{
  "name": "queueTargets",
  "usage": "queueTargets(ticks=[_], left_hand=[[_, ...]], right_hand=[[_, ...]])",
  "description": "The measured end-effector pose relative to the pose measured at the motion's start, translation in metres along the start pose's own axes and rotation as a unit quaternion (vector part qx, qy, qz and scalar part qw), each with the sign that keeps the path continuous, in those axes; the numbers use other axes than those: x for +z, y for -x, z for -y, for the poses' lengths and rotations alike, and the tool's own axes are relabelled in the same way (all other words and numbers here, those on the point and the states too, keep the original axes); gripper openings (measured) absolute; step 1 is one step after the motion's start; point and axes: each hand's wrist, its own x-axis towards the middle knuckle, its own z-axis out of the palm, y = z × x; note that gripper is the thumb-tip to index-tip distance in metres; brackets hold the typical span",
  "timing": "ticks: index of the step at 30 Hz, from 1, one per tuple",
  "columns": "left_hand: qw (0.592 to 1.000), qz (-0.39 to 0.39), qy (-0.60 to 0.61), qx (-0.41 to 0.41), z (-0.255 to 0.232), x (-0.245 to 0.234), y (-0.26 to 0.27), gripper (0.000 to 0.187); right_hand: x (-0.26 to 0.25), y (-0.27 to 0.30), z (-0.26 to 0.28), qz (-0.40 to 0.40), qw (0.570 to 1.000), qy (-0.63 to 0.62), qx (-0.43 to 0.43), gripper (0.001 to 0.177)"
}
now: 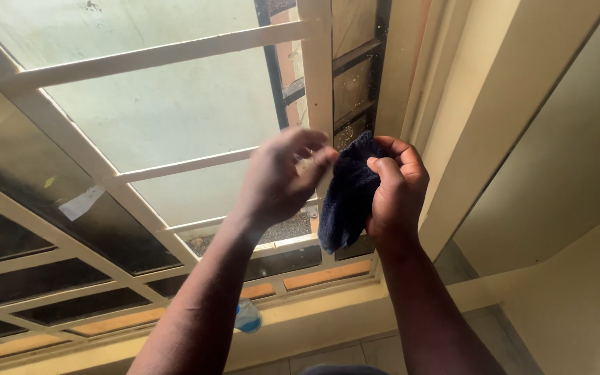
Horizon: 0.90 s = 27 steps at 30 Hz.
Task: Cleaning the glass panes and frame of an interior window using a cloth and cleaning solution.
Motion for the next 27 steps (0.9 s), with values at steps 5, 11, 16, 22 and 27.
queueTargets(ticks=[5, 11, 16, 22, 27], left_hand=[[0.971, 0.095, 0.205, -0.074, 0.019, 0.016, 0.001, 0.035], [0.927, 0.086, 0.343, -0.127, 0.043, 0.028, 0.002, 0.033], [0.925, 0.062, 0.347, -0.14, 0.035, 0.023, 0.008, 0.03], [0.898, 0.028, 0.395, -0.193, 0.022, 0.011, 0.013, 0.031], [0.879, 0.054, 0.436, -0.186, 0.021, 0.013, 0.021, 0.031]], right_hand=[[0.005, 0.015, 0.007, 0.039, 0.998, -0.031, 0.027, 0.039], [0.001, 0.022, 0.002, 0.078, 0.996, -0.02, 0.027, 0.049], [-0.008, 0.024, -0.005, 0.113, 0.993, 0.005, 0.024, 0.049], [-0.002, 0.044, 0.008, 0.177, 0.983, 0.011, 0.039, 0.051], [-0.015, 0.054, -0.002, 0.194, 0.936, -0.142, 0.256, 0.047]])
